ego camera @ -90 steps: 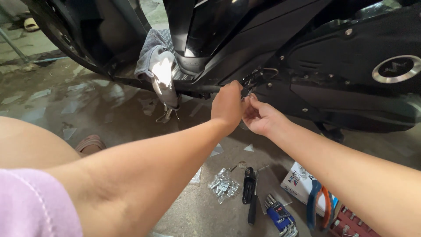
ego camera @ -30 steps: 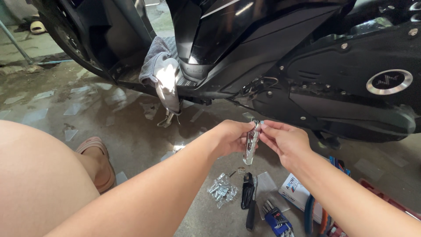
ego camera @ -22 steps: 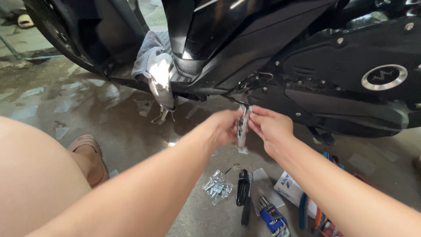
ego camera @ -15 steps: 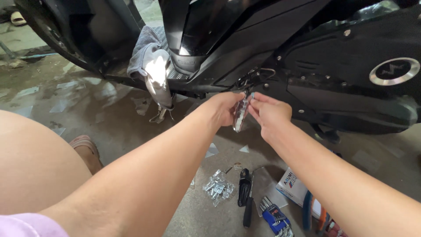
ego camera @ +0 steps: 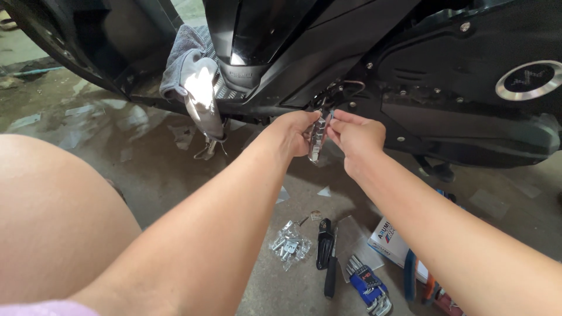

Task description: The person installs a chrome footpeg onto the side of a black motorcycle. They handle the footpeg, bolts, and washers, then use pliers to secure the assembly to the motorcycle frame.

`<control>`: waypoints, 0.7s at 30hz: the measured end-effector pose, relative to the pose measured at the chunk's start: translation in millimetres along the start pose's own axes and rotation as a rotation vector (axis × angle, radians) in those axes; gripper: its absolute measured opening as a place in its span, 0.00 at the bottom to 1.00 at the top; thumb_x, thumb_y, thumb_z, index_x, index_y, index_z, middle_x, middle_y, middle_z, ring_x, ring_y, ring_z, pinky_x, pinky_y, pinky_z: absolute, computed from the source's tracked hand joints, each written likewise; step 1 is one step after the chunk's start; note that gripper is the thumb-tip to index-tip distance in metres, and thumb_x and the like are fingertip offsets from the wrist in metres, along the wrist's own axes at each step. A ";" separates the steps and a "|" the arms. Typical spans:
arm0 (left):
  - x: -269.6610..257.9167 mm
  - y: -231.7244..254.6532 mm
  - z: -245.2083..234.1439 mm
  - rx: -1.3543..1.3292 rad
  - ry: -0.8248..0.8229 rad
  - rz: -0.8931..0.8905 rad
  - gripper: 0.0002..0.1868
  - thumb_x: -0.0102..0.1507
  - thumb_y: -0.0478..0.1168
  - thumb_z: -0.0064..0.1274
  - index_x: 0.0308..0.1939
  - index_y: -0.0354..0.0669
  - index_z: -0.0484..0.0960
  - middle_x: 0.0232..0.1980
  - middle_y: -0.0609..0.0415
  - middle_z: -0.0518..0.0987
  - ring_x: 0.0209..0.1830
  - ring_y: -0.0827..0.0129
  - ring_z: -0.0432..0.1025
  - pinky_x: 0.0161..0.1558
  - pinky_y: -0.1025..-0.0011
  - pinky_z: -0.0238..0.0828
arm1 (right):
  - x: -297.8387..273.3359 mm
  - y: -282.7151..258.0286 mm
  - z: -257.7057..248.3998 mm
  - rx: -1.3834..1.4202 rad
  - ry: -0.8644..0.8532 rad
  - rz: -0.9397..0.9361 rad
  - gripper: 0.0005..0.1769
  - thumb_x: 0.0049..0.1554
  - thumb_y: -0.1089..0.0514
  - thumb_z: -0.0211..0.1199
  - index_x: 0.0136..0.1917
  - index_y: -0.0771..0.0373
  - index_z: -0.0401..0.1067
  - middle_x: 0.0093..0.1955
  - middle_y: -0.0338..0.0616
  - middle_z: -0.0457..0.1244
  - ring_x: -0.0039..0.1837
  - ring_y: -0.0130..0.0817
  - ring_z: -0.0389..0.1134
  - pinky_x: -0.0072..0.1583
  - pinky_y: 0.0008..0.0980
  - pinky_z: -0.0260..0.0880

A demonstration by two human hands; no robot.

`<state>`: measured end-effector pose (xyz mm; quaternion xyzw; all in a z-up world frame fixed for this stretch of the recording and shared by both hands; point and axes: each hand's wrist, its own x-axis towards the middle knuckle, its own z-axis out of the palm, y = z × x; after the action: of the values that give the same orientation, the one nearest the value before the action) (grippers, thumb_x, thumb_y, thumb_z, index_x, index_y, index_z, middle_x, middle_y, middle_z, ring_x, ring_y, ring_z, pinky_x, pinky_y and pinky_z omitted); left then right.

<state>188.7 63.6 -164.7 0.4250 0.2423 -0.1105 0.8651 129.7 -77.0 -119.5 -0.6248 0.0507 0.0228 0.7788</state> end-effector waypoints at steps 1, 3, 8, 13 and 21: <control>0.4 -0.4 -0.3 0.000 0.020 0.012 0.11 0.70 0.42 0.50 0.43 0.36 0.79 0.36 0.52 0.79 0.30 0.67 0.74 0.33 0.67 0.77 | -0.3 0.2 1.1 -0.004 -0.001 0.008 0.13 0.57 0.72 0.62 0.56 0.74 0.75 0.51 0.50 0.71 0.50 0.32 0.74 0.53 0.24 0.78; 0.0 -2.0 -3.3 0.000 0.064 0.034 0.11 0.70 0.41 0.51 0.45 0.35 0.78 0.37 0.51 0.78 0.30 0.66 0.74 0.33 0.67 0.77 | -2.2 1.4 4.1 0.004 0.010 0.016 0.13 0.56 0.71 0.63 0.55 0.74 0.76 0.50 0.49 0.72 0.49 0.31 0.74 0.53 0.24 0.78; 4.6 -1.8 0.7 -0.021 0.058 0.029 0.14 0.68 0.42 0.53 0.48 0.32 0.76 0.35 0.48 0.78 0.27 0.65 0.75 0.29 0.68 0.78 | -2.5 0.3 8.4 0.003 0.088 0.003 0.14 0.53 0.69 0.69 0.53 0.72 0.77 0.49 0.47 0.72 0.47 0.31 0.73 0.52 0.24 0.77; 12.9 3.7 1.3 -0.016 0.112 0.024 0.14 0.68 0.42 0.54 0.48 0.31 0.74 0.34 0.47 0.77 0.24 0.64 0.74 0.27 0.68 0.77 | -4.3 -2.4 15.9 -0.003 0.131 0.015 0.14 0.50 0.72 0.70 0.52 0.72 0.77 0.49 0.47 0.71 0.46 0.31 0.74 0.51 0.24 0.79; 8.2 1.7 -13.0 0.010 -0.119 0.068 0.14 0.69 0.43 0.55 0.42 0.31 0.78 0.32 0.48 0.80 0.24 0.68 0.75 0.20 0.76 0.61 | -9.4 -1.9 24.2 0.066 0.229 0.021 0.14 0.50 0.73 0.69 0.51 0.72 0.77 0.47 0.48 0.72 0.45 0.31 0.74 0.49 0.25 0.78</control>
<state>192.2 75.0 -174.5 0.4298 0.1752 -0.1076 0.8792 121.7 -53.5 -111.5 -0.5969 0.1464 -0.0422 0.7877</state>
